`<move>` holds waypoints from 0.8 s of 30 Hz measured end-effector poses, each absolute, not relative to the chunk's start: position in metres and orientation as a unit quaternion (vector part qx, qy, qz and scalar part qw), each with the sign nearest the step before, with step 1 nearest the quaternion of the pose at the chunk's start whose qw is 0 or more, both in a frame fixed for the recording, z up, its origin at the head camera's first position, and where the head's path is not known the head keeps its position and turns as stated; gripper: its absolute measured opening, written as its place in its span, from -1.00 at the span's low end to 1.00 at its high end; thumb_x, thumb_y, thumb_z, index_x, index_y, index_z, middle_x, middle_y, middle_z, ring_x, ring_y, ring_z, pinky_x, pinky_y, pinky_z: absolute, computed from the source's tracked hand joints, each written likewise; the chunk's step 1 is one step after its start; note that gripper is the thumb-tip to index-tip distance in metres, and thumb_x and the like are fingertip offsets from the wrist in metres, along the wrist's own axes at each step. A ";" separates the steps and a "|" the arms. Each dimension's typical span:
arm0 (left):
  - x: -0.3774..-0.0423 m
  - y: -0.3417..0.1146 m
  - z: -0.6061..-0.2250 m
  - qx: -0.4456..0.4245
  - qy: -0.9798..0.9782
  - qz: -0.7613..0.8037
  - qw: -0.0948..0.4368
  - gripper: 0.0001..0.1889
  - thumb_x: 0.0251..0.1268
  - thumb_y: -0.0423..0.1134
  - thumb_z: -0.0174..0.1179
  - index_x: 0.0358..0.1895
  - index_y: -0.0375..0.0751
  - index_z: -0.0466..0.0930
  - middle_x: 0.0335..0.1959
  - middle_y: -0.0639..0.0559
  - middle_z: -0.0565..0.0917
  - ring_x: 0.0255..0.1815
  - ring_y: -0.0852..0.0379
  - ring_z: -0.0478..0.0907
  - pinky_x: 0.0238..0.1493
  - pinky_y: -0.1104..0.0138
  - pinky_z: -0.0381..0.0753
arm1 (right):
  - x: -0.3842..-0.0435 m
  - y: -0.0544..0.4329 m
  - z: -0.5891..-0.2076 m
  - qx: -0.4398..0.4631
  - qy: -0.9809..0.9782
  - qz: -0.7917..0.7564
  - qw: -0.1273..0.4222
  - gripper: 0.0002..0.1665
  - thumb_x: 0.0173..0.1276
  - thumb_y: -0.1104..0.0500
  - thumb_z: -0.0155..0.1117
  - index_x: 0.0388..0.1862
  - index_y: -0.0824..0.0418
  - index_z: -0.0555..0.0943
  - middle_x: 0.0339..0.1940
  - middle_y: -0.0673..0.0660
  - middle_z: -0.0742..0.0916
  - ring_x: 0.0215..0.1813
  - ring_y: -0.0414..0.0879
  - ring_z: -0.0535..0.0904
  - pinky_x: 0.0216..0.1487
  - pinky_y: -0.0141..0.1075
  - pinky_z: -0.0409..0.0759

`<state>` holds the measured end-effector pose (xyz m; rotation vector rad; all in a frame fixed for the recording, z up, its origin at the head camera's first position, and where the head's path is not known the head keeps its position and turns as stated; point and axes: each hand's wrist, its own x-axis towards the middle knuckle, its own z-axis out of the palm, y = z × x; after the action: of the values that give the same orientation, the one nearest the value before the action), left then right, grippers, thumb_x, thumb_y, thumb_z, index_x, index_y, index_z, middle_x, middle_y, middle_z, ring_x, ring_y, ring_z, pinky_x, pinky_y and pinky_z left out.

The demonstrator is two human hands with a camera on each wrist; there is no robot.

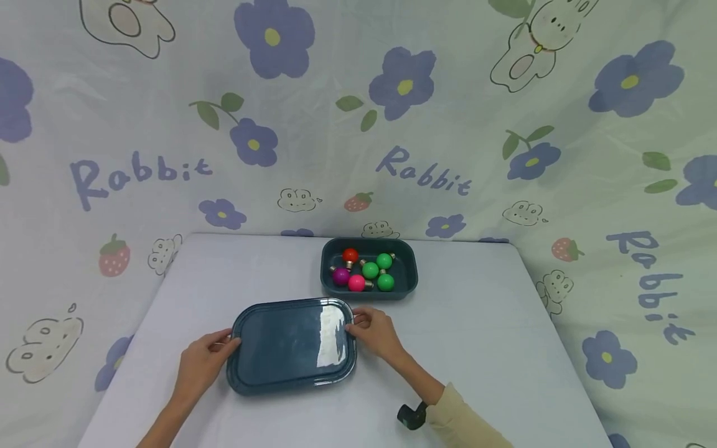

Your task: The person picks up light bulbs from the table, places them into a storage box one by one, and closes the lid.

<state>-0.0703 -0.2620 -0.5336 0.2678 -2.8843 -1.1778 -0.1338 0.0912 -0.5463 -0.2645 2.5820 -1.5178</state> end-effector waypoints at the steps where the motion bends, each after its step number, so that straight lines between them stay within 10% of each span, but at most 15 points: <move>1: -0.071 -0.261 -0.533 0.082 -0.923 -0.376 0.020 -0.49 0.41 -0.10 0.26 0.15 -0.54 0.57 -0.14 -0.30 0.69 -0.12 -0.23 0.67 -0.37 0.39 0.58 | -0.134 0.092 -0.545 -0.086 0.857 -0.505 0.063 -0.56 0.25 0.18 0.48 0.04 0.37 0.65 -0.29 0.06 0.72 -0.27 -0.14 0.67 -0.25 -0.43 0.64; 24: -0.112 -0.223 -0.501 -0.006 -0.889 -0.400 0.223 -0.68 0.20 -0.41 0.40 0.01 -0.47 0.69 -0.31 -0.19 0.70 -0.33 -0.06 0.62 -0.31 0.75 0.35 | -0.160 0.117 -0.508 -0.073 0.853 -0.515 -0.051 -0.62 0.24 0.26 0.48 0.01 0.34 0.62 -0.28 0.09 0.68 -0.25 -0.08 0.61 -0.22 -0.32 0.64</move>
<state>-0.1123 -0.2225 -0.5011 -0.0171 -2.4560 -1.1037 -0.1602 0.1166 -0.5078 -0.2374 2.7693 -1.6707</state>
